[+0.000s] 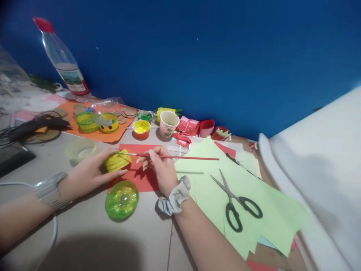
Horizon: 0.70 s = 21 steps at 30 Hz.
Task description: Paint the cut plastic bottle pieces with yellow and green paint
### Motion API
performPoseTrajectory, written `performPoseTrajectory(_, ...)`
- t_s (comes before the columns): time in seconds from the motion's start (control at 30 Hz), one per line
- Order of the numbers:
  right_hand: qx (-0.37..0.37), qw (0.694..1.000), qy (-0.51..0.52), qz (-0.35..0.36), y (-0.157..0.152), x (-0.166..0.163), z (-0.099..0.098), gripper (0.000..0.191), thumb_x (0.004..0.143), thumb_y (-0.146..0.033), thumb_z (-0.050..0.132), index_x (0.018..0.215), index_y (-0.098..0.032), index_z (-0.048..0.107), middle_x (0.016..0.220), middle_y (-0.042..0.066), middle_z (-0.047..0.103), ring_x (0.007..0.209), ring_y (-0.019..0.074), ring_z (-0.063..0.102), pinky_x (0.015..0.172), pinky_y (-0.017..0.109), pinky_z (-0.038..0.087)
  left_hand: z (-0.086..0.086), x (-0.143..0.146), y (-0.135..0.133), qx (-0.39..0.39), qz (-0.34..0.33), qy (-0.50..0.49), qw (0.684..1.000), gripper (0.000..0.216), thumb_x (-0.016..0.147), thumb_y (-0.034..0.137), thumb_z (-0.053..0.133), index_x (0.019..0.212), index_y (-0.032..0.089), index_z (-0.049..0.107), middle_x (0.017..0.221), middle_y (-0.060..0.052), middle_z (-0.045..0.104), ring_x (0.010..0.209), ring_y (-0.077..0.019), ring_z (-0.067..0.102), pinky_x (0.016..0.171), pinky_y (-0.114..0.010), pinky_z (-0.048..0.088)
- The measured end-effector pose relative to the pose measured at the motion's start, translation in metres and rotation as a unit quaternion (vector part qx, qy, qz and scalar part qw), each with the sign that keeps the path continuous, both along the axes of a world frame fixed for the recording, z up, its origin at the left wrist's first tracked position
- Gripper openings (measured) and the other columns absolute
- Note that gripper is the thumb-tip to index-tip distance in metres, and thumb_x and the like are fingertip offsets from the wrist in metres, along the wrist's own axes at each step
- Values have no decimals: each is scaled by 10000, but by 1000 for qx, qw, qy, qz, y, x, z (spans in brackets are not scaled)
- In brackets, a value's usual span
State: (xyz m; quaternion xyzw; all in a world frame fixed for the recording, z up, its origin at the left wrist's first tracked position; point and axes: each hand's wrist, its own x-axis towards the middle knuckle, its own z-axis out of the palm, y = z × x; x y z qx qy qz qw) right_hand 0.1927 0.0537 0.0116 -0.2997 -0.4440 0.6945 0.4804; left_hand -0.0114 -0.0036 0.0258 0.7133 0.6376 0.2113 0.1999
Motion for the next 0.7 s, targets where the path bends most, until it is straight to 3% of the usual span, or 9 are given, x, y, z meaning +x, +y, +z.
performPoseTrajectory(0.3,9,998,-45,-44,3,-1,-2,282,861,-429,646,745,-219,498,655,-20,669,519,95,534,538,218,469,2,1,2,-1,0,18,1000,665,840,688,485,1240,158,530,1109,-117,698,953,-298,666,835,-387,520)
performPoseTrajectory(0.7,10,999,-25,-25,2,-2,-3,261,875,-391,644,750,-213,500,661,-19,685,527,83,549,534,194,466,4,3,1,1,-17,13,1000,556,892,620,469,1205,163,519,1024,-85,690,873,-257,659,784,-361,502)
